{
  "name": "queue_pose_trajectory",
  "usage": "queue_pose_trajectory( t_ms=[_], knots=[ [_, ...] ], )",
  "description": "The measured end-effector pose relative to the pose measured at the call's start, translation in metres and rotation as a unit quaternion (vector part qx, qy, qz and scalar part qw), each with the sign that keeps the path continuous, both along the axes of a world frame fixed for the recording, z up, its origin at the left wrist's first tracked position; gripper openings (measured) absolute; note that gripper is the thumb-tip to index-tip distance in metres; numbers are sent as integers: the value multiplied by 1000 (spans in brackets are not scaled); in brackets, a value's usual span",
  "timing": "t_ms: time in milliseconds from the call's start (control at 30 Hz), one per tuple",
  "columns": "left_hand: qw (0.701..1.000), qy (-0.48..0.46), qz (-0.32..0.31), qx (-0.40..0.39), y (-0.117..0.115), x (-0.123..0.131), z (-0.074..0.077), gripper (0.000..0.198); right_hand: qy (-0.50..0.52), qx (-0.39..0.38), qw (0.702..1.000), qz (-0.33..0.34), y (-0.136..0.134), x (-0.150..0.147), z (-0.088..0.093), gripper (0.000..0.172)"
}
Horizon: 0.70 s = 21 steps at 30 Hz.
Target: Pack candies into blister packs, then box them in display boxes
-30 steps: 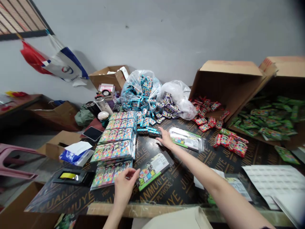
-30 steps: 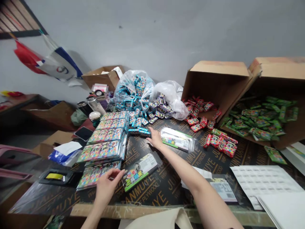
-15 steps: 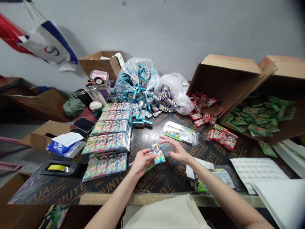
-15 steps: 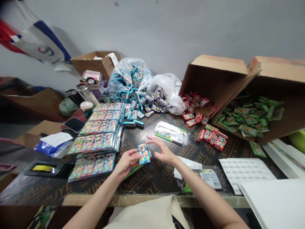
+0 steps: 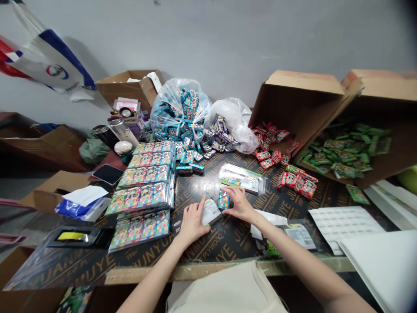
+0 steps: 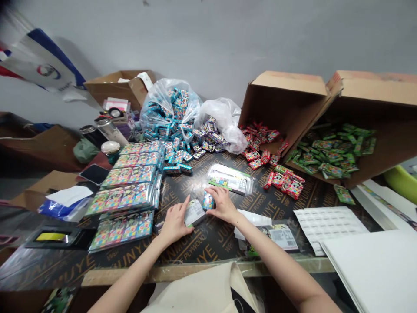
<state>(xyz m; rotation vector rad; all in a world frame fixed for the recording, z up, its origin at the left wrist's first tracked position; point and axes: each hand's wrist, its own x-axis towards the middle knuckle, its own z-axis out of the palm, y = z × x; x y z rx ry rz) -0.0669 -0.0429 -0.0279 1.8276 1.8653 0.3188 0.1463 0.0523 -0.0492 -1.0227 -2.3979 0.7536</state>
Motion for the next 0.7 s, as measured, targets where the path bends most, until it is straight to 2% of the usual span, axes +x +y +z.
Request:
queue_pose_trajectory(
  t_ms=[200,567,700],
  knots=[
    [997,-40,-48,53,-1,-7,-5,104,22,-20,998,48,-1,16,6,68],
    [991,-116,-57,34,7,-12,2,101,64,6,998,-17,7,29,25,66],
    [986,-155,-55,24,8,-10,0,102,27,11,999,15,3,31,17,67]
  ],
)
